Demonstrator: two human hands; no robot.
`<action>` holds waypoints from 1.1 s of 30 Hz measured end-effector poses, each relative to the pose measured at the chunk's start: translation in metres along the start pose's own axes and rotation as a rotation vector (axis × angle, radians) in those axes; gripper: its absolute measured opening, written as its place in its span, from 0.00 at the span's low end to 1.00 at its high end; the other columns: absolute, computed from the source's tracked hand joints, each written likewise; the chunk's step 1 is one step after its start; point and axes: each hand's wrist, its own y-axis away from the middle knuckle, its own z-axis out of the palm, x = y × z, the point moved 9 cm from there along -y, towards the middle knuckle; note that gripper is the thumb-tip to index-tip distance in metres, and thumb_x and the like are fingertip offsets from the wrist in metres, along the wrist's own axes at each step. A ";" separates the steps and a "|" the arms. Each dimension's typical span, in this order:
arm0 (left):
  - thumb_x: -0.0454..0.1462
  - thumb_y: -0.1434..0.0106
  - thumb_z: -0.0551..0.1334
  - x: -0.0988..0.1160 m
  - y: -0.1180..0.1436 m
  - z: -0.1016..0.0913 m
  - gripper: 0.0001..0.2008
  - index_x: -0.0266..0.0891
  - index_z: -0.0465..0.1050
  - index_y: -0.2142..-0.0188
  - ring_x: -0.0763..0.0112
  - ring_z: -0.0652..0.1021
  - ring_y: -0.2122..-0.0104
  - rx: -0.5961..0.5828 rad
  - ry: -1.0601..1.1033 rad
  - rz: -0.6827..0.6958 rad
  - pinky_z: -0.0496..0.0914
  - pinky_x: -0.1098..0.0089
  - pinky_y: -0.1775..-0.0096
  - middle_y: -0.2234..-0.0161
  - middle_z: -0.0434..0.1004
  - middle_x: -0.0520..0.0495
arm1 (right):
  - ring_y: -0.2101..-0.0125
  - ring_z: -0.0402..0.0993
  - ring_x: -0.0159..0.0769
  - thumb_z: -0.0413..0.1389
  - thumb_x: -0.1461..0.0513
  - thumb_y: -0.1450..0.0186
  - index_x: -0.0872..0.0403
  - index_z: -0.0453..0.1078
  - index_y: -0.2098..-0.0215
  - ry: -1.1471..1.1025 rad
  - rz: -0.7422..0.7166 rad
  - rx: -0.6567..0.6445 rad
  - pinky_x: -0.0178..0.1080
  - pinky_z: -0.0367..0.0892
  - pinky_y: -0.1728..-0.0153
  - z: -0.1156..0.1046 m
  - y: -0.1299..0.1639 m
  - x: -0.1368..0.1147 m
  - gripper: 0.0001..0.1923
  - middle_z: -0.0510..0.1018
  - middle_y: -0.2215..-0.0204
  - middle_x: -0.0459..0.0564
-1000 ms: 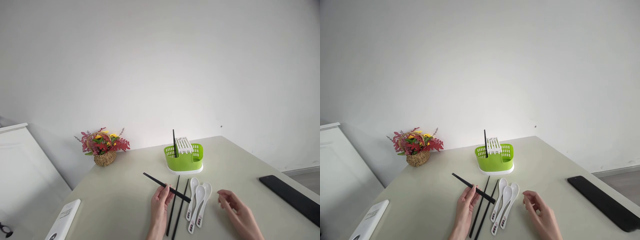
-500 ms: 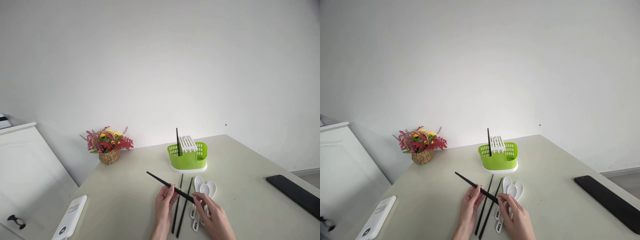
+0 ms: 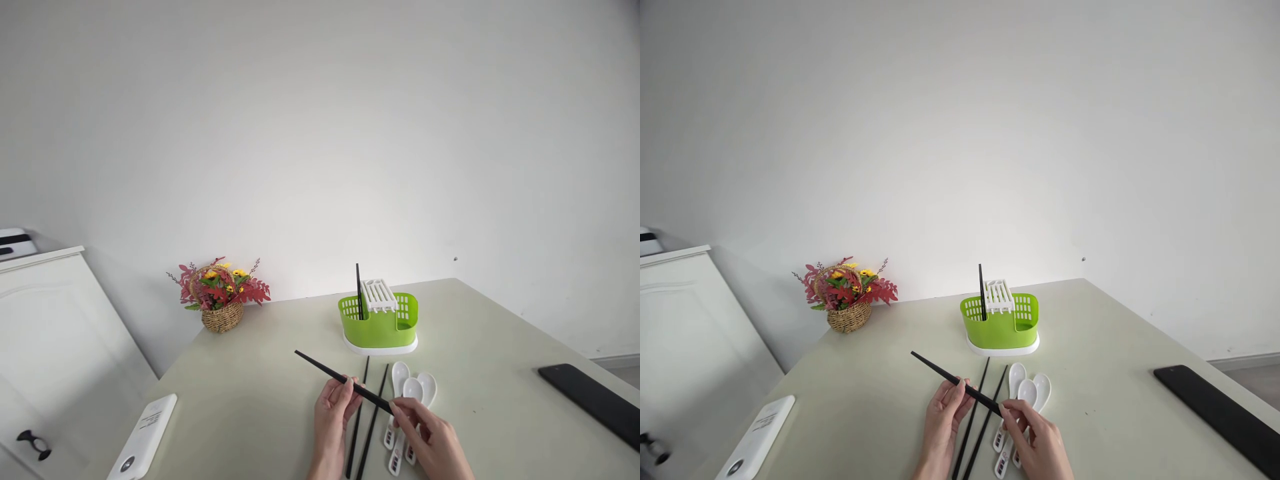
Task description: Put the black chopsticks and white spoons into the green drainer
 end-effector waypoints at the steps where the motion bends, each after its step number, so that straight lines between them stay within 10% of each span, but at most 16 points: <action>1: 0.43 0.53 0.81 0.000 0.001 0.001 0.20 0.35 0.81 0.66 0.60 0.85 0.60 -0.002 -0.001 0.002 0.80 0.69 0.58 0.63 0.87 0.41 | 0.80 0.65 0.32 0.53 0.40 0.35 0.49 0.78 0.61 -0.010 0.007 -0.005 0.33 0.65 0.76 0.001 -0.001 0.002 0.24 0.81 0.74 0.46; 33: 0.45 0.50 0.79 -0.004 0.000 -0.008 0.19 0.36 0.84 0.62 0.64 0.86 0.62 0.109 0.001 -0.018 0.81 0.75 0.63 0.61 0.87 0.40 | 0.77 0.66 0.32 0.58 0.38 0.40 0.51 0.74 0.68 -0.321 0.098 0.074 0.34 0.65 0.76 0.004 0.003 0.011 0.26 0.75 0.76 0.44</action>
